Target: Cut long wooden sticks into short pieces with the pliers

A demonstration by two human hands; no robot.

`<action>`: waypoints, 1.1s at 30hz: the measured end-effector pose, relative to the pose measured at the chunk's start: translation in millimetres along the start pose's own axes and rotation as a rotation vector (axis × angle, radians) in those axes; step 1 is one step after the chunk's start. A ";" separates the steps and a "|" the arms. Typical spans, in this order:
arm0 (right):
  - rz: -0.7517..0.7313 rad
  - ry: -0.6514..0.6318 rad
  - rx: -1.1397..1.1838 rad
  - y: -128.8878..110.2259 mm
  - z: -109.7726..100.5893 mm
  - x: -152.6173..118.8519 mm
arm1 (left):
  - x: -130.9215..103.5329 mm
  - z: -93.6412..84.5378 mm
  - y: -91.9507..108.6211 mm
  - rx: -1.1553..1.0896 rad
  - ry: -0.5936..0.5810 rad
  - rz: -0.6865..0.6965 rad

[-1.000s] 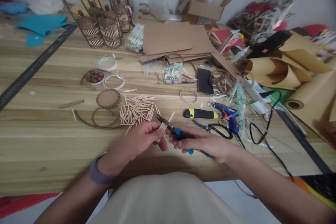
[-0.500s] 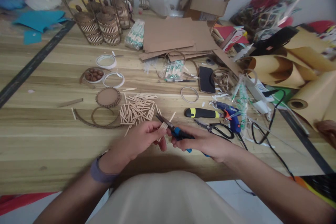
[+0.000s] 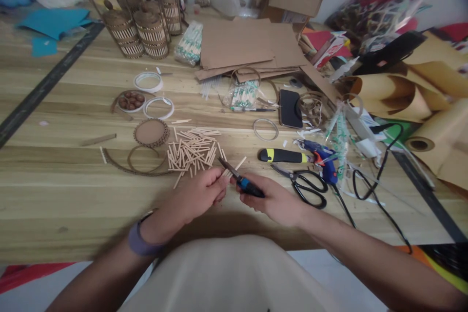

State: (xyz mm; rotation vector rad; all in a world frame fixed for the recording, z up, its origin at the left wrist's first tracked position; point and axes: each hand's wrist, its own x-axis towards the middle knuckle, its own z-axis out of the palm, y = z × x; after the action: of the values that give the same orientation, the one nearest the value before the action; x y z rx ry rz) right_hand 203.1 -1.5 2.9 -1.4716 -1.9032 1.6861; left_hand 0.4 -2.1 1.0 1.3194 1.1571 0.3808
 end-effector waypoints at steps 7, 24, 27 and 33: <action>0.031 -0.143 0.210 -2.3 -7.4 0.2 | -2.3 -2.6 4.3 0.115 0.070 -0.010; 0.031 -0.069 0.186 -3.1 -4.1 -3.8 | -5.5 0.2 4.7 0.026 0.046 0.036; 0.015 -0.043 0.138 -4.3 -3.0 -4.0 | -6.1 0.7 6.6 0.054 0.055 0.037; -0.018 -0.051 0.123 -5.9 -5.9 -1.3 | -4.0 -2.7 4.2 0.084 0.089 0.031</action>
State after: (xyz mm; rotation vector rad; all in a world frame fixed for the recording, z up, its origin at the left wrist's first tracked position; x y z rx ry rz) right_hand 204.8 2.2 10.4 -1.3746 -1.7968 1.8135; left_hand -2.0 -2.6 6.9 1.4064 1.2399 0.4210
